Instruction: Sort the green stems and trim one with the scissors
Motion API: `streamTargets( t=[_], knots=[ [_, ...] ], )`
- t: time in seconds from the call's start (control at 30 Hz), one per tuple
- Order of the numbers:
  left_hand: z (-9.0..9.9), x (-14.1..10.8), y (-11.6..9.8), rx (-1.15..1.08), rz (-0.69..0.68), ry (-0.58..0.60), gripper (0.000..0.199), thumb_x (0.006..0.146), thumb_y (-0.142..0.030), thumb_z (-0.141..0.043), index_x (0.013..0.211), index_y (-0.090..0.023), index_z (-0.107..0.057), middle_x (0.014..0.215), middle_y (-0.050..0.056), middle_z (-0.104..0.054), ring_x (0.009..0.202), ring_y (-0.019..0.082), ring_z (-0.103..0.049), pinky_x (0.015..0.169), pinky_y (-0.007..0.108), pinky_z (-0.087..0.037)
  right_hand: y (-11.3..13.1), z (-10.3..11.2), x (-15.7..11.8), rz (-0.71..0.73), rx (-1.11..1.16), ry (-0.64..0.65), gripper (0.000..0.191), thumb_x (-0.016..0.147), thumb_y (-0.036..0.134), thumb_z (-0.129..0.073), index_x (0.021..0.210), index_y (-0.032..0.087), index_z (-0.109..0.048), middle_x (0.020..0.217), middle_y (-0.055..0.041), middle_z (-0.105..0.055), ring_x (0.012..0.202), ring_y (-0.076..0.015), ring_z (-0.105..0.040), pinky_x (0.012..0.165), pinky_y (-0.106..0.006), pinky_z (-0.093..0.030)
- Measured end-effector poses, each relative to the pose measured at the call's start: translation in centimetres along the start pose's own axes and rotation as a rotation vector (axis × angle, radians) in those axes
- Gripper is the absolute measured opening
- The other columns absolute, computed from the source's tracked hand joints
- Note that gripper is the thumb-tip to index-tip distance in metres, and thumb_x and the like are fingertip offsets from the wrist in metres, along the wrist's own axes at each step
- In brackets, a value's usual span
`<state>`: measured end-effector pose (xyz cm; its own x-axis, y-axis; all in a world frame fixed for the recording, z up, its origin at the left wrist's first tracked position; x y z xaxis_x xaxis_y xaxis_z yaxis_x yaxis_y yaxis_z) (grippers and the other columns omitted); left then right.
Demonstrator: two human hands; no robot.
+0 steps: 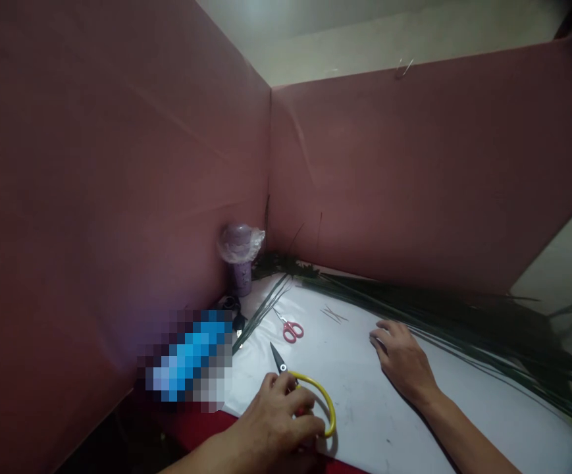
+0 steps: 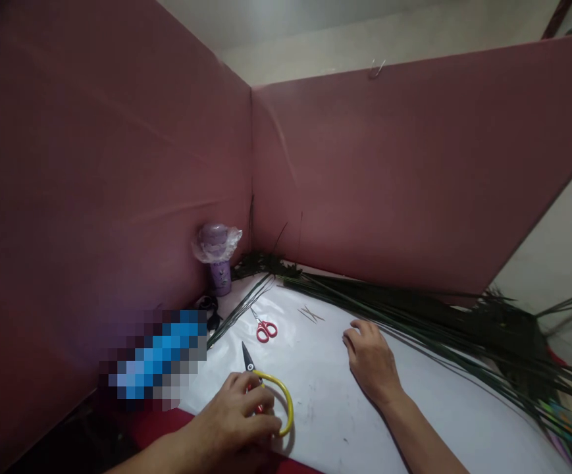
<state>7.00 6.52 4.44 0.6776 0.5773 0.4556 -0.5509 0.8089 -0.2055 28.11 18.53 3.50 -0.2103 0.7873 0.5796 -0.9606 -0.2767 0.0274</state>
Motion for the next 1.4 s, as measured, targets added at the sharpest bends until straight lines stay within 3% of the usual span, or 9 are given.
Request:
streamTargets(
  t=[0.2,0.33,0.5,0.63,0.77,0.93,1.1,1.27,1.4],
  knots=[
    [1.0,4.4,2.6,0.068,-0.011,0.103,0.023,0.079,-0.027,-0.057,0.101,-0.029,-0.060,0.102,0.002,-0.060,0.095,0.021,-0.046,0.079,0.034,-0.035,0.0,0.1,0.0,-0.002,0.016,0.000,0.020,0.086,0.022,-0.047,0.082,0.018,-0.066,0.101,-0.0112,-0.061,0.097,-0.0268,-0.052,0.082,-0.038,-0.046],
    [0.6,8.2,5.1,0.164,-0.024,0.256,0.023,0.079,-0.026,-0.057,0.101,-0.027,-0.060,0.104,0.004,-0.060,0.097,0.023,-0.047,0.077,0.034,-0.037,0.1,0.2,0.0,-0.004,0.027,0.005,0.020,0.086,0.021,-0.047,0.082,0.018,-0.066,0.100,-0.0112,-0.061,0.096,-0.0269,-0.052,0.080,-0.038,-0.046],
    [-0.3,9.9,8.8,0.214,0.043,0.337,0.012,0.079,-0.021,-0.052,0.084,-0.023,-0.063,0.095,0.004,-0.063,0.094,0.022,-0.052,0.076,0.034,-0.036,0.1,0.2,0.0,-0.013,0.038,0.008,0.019,0.086,0.020,-0.047,0.082,0.018,-0.065,0.101,-0.0111,-0.060,0.097,-0.0261,-0.051,0.080,-0.037,-0.046],
    [0.0,10.7,10.4,0.252,0.152,0.287,0.015,0.080,-0.029,-0.055,0.075,-0.019,-0.065,0.086,0.006,-0.064,0.089,0.023,-0.054,0.079,0.036,-0.036,0.0,0.2,0.1,-0.018,0.048,0.005,0.018,0.087,0.019,-0.046,0.082,0.020,-0.064,0.101,-0.0103,-0.059,0.097,-0.0255,-0.051,0.081,-0.037,-0.045],
    [-0.2,13.3,9.8,0.255,0.153,0.232,0.018,0.081,-0.033,-0.056,0.088,-0.020,-0.065,0.094,0.007,-0.064,0.098,0.024,-0.053,0.082,0.035,-0.036,0.1,0.4,0.2,-0.018,0.065,-0.003,0.016,0.087,0.018,-0.047,0.084,0.020,-0.063,0.099,-0.0092,-0.059,0.095,-0.0249,-0.052,0.081,-0.037,-0.044],
    [-2.1,18.8,9.6,0.293,0.169,0.161,0.020,0.083,-0.019,-0.050,0.099,-0.018,-0.061,0.107,0.009,-0.060,0.105,0.025,-0.049,0.084,0.036,-0.036,0.3,0.5,0.3,-0.015,0.084,0.010,0.016,0.087,0.018,-0.048,0.079,0.020,-0.062,0.090,-0.0071,-0.060,0.086,-0.0227,-0.053,0.077,-0.035,-0.043],
    [-4.7,22.7,11.4,0.302,0.217,0.139,0.028,0.079,-0.008,-0.048,0.104,-0.017,-0.059,0.105,0.011,-0.060,0.105,0.026,-0.049,0.087,0.040,-0.035,0.4,0.5,0.4,-0.025,0.090,0.022,0.016,0.087,0.015,-0.048,0.079,0.021,-0.061,0.088,-0.0059,-0.060,0.086,-0.0217,-0.053,0.077,-0.033,-0.041],
    [-5.2,23.4,12.7,0.312,0.235,0.106,0.024,0.083,-0.009,-0.041,0.093,-0.011,-0.062,0.104,0.018,-0.059,0.106,0.028,-0.048,0.091,0.045,-0.031,0.1,0.3,0.5,-0.048,0.120,0.021,0.016,0.086,0.014,-0.048,0.079,0.021,-0.061,0.088,-0.0057,-0.061,0.086,-0.0219,-0.053,0.077,-0.033,-0.040],
    [-4.3,23.1,12.6,0.277,0.245,0.077,0.025,0.084,-0.009,-0.040,0.100,-0.012,-0.059,0.105,0.017,-0.059,0.106,0.027,-0.051,0.091,0.041,-0.032,-0.1,0.2,0.6,-0.067,0.184,0.026,0.017,0.086,0.014,-0.048,0.078,0.022,-0.061,0.087,-0.0058,-0.060,0.086,-0.0224,-0.052,0.077,-0.033,-0.039]
  ],
)
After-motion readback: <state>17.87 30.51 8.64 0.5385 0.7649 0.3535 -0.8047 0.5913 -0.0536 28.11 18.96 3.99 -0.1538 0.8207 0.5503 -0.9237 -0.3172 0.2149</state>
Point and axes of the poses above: each hand's wrist, its own x-axis towards the middle knuckle, its own z-axis out of the back of the hand, y = z × x, the point moved 9 cm from there along x, towards the middle knuckle
